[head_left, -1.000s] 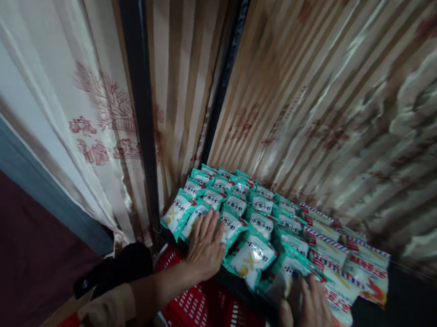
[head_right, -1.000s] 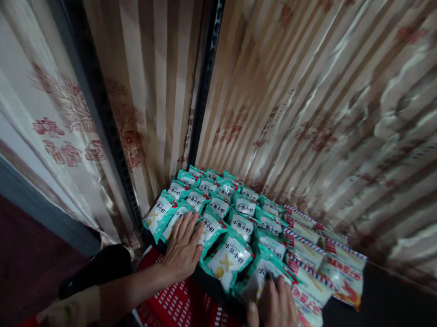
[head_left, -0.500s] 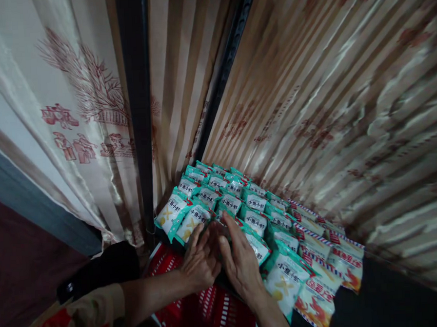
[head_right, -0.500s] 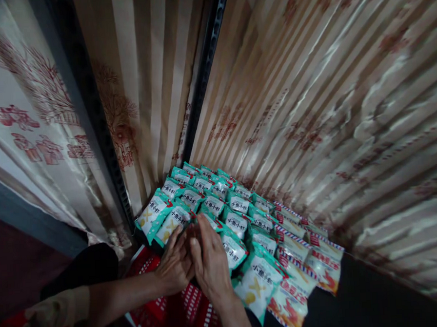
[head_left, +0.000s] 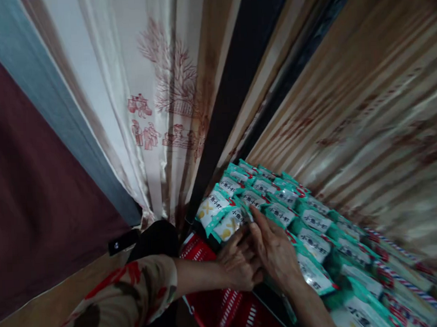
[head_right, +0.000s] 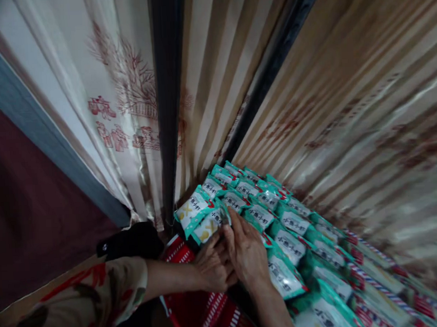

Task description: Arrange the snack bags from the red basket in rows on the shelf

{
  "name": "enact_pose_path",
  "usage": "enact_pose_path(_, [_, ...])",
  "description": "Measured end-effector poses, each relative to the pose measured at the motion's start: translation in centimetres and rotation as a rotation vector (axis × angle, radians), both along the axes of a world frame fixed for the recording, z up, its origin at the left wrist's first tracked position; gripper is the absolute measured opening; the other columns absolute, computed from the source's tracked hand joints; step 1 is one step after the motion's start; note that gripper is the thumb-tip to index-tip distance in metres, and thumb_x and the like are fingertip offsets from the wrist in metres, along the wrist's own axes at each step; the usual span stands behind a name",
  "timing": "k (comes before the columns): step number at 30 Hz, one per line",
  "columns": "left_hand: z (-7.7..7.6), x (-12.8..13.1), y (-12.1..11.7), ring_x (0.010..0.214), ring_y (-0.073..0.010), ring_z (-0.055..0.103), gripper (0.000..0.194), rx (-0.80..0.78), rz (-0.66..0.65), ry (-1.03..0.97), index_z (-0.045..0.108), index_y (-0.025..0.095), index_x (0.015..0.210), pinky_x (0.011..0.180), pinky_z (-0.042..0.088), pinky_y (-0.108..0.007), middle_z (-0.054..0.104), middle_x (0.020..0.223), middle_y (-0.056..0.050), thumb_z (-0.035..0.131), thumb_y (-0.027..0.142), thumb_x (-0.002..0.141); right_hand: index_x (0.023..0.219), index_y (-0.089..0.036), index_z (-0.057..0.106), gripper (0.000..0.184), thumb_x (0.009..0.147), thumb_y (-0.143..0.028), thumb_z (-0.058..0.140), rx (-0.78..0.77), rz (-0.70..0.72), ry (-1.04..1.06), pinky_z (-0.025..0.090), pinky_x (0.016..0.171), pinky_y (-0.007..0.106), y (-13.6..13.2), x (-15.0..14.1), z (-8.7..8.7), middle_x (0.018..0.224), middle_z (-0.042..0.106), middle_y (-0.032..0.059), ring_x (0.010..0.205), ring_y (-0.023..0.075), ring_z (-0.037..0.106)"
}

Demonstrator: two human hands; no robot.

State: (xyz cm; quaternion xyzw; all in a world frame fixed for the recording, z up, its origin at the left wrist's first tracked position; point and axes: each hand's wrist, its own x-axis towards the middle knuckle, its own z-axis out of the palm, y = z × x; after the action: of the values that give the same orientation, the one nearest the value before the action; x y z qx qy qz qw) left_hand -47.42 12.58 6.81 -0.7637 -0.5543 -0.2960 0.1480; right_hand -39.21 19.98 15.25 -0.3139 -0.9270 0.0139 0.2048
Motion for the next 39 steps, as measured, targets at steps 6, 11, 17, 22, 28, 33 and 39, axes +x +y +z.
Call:
enact_pose_path(6, [1.2, -0.6, -0.5, 0.135, -0.0259, 0.022, 0.045, -0.028, 0.012, 0.008, 0.048, 0.017, 0.126, 0.111, 0.014, -0.046, 0.043, 0.137, -0.008, 0.036, 0.037, 0.088, 0.129, -0.013, 0.043, 0.047, 0.093, -0.038, 0.026, 0.106, -0.067, 0.023, 0.047, 0.087, 0.044, 2.4, -0.4, 0.4, 0.121, 0.057, 0.0162, 0.109, 0.0279, 0.055])
enact_pose_path(11, [1.1, -0.5, -0.7, 0.135, -0.0245, 0.023, 0.041, -0.003, -0.012, 0.003, 0.048, 0.026, 0.126, 0.109, 0.018, -0.045, 0.041, 0.139, -0.008, 0.040, 0.034, 0.086, 0.126, -0.012, 0.046, 0.048, 0.093, -0.038, 0.024, 0.175, -0.147, -0.077, 0.049, 0.076, 0.042, 3.7, -1.1, 0.9, 0.106, 0.065, 0.0165, 0.089, 0.0275, 0.064])
enact_pose_path(17, [0.4, -0.3, -0.5, 0.135, -0.0251, 0.023, 0.046, -0.029, -0.008, 0.015, 0.044, 0.025, 0.130, 0.109, 0.015, -0.047, 0.042, 0.139, -0.008, 0.039, 0.038, 0.086, 0.127, -0.011, 0.046, 0.049, 0.093, -0.039, 0.025, 0.105, -0.128, -0.035, 0.051, 0.074, 0.040, 3.9, -1.2, 1.1, 0.105, 0.066, 0.0162, 0.088, 0.0277, 0.065])
enact_pose_path(22, [0.6, -0.2, -0.7, 0.136, -0.0259, 0.021, 0.047, -0.043, 0.010, 0.039, 0.043, 0.026, 0.131, 0.110, 0.012, -0.046, 0.041, 0.139, -0.007, 0.040, 0.040, 0.086, 0.124, -0.005, 0.049, 0.057, 0.093, -0.043, 0.022, 0.077, -0.098, 0.115, 0.046, 0.089, 0.043, 2.9, 1.2, 1.2, 0.118, 0.058, 0.0210, 0.107, 0.0303, 0.056])
enact_pose_path(28, [0.4, -0.3, -0.9, 0.138, -0.0251, 0.014, 0.046, -0.031, 0.006, 0.069, 0.041, 0.030, 0.132, 0.110, 0.008, -0.046, 0.038, 0.141, -0.007, 0.040, 0.040, 0.087, 0.128, -0.011, 0.047, 0.062, 0.090, -0.051, 0.019, 0.018, -0.266, 0.204, 0.041, 0.096, 0.048, -0.4, 5.3, 0.7, 0.129, 0.049, 0.0182, 0.120, 0.0314, 0.046])
enact_pose_path(33, [0.3, 0.0, -0.9, 0.138, -0.0260, 0.013, 0.043, 0.008, -0.024, 0.032, 0.048, 0.024, 0.127, 0.111, 0.010, -0.046, 0.034, 0.144, -0.006, 0.041, 0.039, 0.087, 0.128, -0.013, 0.047, 0.056, 0.091, -0.048, 0.023, -0.039, -0.356, 0.221, 0.040, 0.098, 0.047, -2.2, 7.1, -0.3, 0.129, 0.050, 0.0161, 0.121, 0.0276, 0.046])
enact_pose_path(39, [0.3, 0.8, -0.5, 0.136, -0.0271, 0.020, 0.041, 0.021, -0.034, 0.017, 0.051, 0.020, 0.123, 0.111, 0.014, -0.046, 0.032, 0.145, -0.007, 0.045, 0.034, 0.085, 0.130, -0.015, 0.044, 0.048, 0.093, -0.039, 0.026, -0.133, -0.358, 0.224, 0.038, 0.101, 0.044, -2.1, 7.3, -1.2, 0.132, 0.048, 0.0139, 0.125, 0.0232, 0.041])
